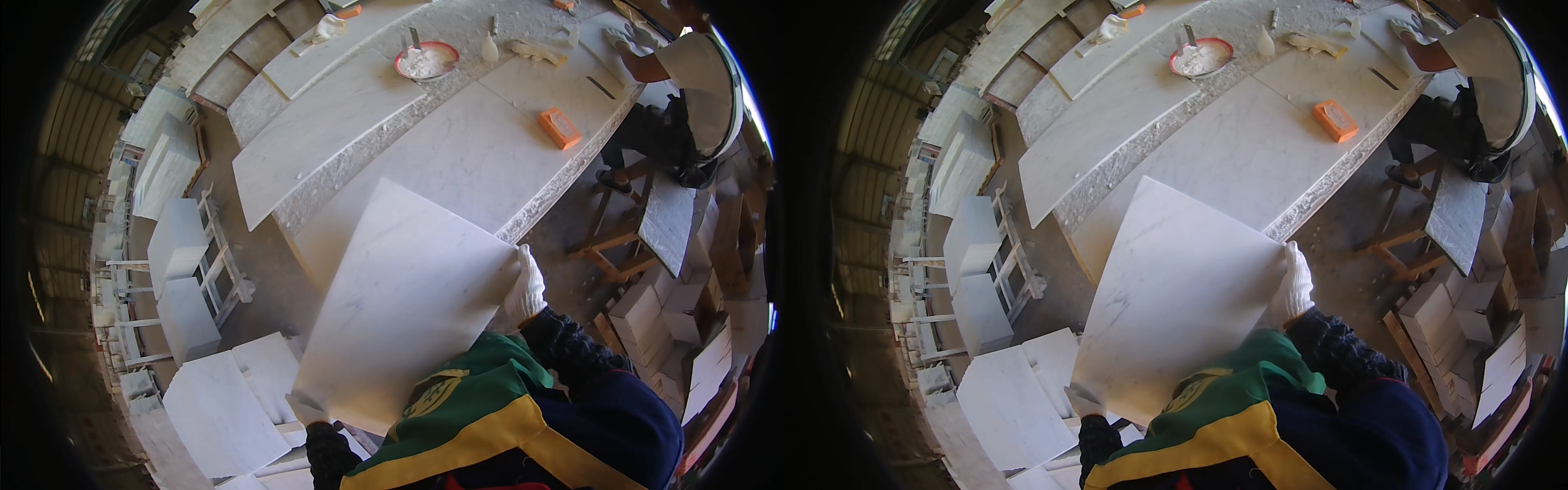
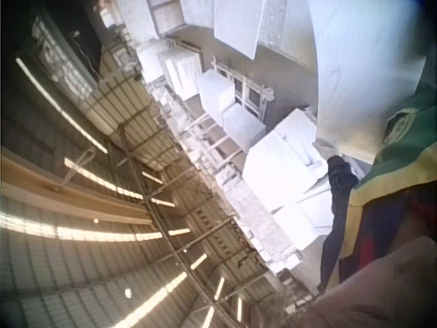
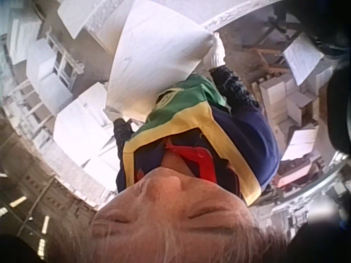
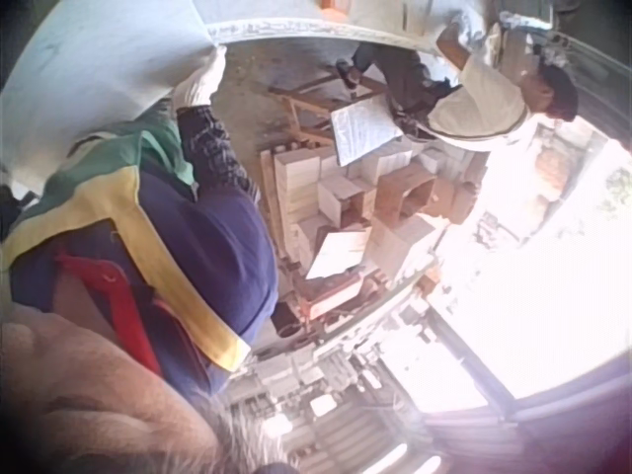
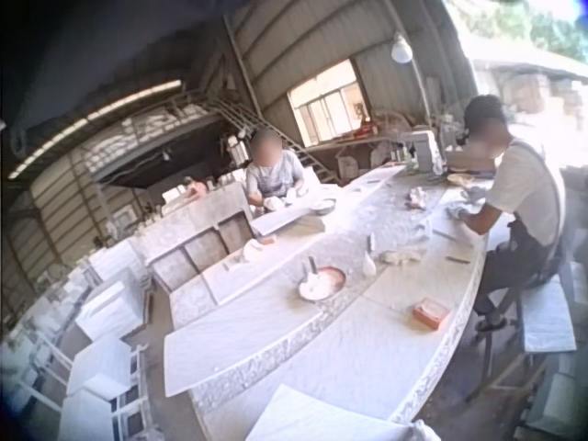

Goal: The person smooths and cleans a large white stone slab on a workbench using a small metal scraper and an orange sanding block. They repeatedly scrape the surface, wipe it with gloved hands, and sand the edges, then flip the slab to work on the other side.

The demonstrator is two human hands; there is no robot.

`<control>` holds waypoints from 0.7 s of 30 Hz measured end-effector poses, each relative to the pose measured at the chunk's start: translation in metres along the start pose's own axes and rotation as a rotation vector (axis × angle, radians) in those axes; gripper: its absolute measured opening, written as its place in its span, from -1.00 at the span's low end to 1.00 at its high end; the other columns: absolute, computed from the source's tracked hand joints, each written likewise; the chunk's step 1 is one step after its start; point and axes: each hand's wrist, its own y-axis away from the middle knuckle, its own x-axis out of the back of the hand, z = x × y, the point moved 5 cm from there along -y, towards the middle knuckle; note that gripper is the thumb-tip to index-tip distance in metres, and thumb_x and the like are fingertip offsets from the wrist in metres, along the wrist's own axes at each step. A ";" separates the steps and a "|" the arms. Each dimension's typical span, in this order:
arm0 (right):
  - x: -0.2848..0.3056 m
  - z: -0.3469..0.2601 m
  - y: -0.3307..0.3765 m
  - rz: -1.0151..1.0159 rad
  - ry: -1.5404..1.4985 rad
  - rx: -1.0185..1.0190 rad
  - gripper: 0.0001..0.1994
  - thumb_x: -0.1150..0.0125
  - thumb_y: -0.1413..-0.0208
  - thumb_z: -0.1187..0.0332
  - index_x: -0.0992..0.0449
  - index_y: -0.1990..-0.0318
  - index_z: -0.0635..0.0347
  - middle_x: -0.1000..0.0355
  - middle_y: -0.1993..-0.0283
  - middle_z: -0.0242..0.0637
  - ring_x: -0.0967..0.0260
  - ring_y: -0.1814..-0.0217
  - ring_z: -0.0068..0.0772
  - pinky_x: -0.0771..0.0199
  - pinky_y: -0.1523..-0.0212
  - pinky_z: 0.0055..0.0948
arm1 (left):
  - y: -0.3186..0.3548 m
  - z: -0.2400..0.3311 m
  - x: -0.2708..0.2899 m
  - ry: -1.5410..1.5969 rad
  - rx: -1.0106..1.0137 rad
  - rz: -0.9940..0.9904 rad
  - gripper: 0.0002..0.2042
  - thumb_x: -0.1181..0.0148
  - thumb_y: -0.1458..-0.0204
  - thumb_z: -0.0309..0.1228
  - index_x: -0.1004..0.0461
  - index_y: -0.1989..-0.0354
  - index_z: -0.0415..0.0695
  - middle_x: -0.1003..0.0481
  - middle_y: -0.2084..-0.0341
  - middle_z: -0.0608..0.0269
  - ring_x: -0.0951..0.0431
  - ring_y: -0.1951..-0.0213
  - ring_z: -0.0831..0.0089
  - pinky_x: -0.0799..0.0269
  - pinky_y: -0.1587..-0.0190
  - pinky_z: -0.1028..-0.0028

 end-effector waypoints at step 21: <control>0.005 0.008 0.003 0.034 0.059 -0.110 -0.58 -0.06 -0.44 -0.04 -0.51 -0.01 0.18 -0.50 0.08 -0.21 -0.46 0.06 -0.24 -0.56 0.07 -0.13 | 0.052 0.080 -0.453 -1.202 -0.761 -0.396 -0.54 -0.13 -0.35 -0.12 -0.46 -0.29 -0.13 -0.60 -0.06 -0.05 -0.61 -0.09 0.06 -0.50 -0.16 0.22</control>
